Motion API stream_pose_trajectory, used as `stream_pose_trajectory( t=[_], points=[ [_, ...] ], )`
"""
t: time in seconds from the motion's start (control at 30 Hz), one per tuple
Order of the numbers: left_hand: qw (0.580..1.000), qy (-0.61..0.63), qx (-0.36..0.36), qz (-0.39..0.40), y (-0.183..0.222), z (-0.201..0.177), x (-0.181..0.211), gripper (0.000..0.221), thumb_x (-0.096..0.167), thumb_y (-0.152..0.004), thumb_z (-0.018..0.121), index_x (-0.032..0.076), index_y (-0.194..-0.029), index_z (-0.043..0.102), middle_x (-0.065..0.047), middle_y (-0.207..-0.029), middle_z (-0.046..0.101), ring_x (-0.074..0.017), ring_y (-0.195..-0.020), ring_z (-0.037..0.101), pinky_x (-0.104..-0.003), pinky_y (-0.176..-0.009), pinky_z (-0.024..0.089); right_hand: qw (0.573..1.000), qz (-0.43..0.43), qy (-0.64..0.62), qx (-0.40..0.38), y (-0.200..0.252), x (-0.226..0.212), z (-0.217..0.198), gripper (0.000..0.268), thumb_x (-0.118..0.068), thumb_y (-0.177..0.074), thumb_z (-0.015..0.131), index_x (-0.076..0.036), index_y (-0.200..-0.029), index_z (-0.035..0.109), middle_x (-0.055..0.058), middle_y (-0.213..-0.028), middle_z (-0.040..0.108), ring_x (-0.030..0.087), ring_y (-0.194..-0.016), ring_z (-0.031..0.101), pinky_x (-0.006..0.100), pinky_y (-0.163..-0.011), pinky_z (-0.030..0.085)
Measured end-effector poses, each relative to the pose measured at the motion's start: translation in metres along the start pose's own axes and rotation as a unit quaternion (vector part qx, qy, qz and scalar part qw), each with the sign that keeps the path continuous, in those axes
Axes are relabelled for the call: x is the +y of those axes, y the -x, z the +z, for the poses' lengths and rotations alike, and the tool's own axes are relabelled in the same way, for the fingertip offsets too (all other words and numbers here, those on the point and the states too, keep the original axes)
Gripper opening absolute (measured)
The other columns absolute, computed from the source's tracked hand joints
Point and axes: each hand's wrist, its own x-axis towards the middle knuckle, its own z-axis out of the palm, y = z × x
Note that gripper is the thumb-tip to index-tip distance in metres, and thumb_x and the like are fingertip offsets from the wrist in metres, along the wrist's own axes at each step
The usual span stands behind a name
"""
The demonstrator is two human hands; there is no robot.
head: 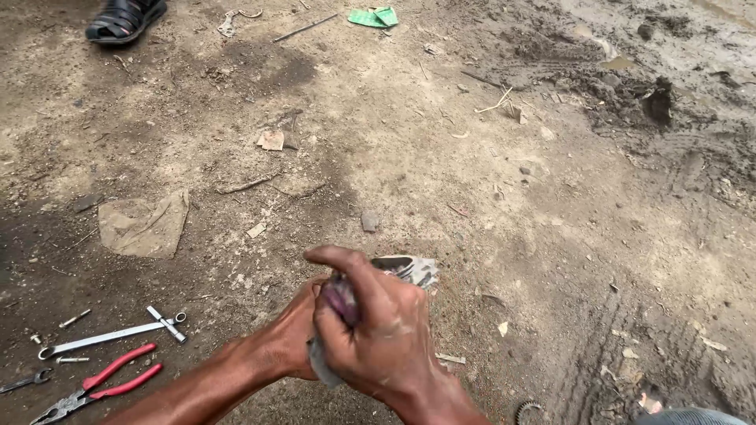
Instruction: Clean dirt and grease from a metal engine cover and gasket housing using a rag.
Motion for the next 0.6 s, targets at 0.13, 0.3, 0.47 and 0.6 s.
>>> stream_pose_trajectory(
  t=[0.13,0.3,0.47,0.6],
  points=[
    [1.0,-0.017,0.01,0.003,0.003,0.002,0.004,0.025,0.009,-0.07,0.067,0.006,-0.092,0.057,-0.004,-0.076,0.06,-0.0145,-0.06,0.061,-0.03,-0.053,0.059,0.999,-0.043,0.021,0.003,-0.005,0.037,-0.009,0.031,-0.008,-0.094,0.054,-0.014,-0.124,0.063,-0.005,-0.057,0.06,0.003,-0.039,0.05,0.023,-0.032,0.046],
    [0.999,-0.013,-0.006,-0.043,-0.001,0.005,-0.003,0.032,0.007,-0.067,0.066,0.008,-0.098,0.057,-0.004,-0.078,0.062,-0.0151,-0.061,0.063,-0.031,-0.055,0.061,0.988,0.142,0.056,-0.025,-0.009,0.023,-0.019,0.036,-0.01,-0.092,0.053,-0.011,-0.127,0.062,0.0,-0.053,0.059,0.009,-0.035,0.049,0.03,-0.029,0.042],
    [0.997,0.025,0.006,0.079,0.001,0.002,0.0,0.029,0.01,-0.075,0.074,0.001,-0.098,0.059,-0.008,-0.084,0.062,-0.0154,-0.067,0.064,-0.033,-0.058,0.064,0.977,-0.208,-0.002,0.053,0.002,0.013,-0.003,0.025,-0.004,-0.106,0.049,-0.012,-0.129,0.057,0.006,-0.09,0.071,0.005,-0.067,0.064,0.021,-0.058,0.058],
    [0.997,0.024,0.007,-0.071,0.005,0.006,0.019,0.042,0.007,-0.066,0.069,0.007,-0.106,0.058,-0.005,-0.078,0.067,-0.0152,-0.058,0.067,-0.033,-0.054,0.065,0.991,0.114,0.059,-0.027,-0.004,0.04,-0.018,0.023,-0.014,-0.096,0.056,-0.011,-0.118,0.063,0.0,-0.058,0.064,0.007,-0.038,0.05,0.029,-0.031,0.041]
  ],
)
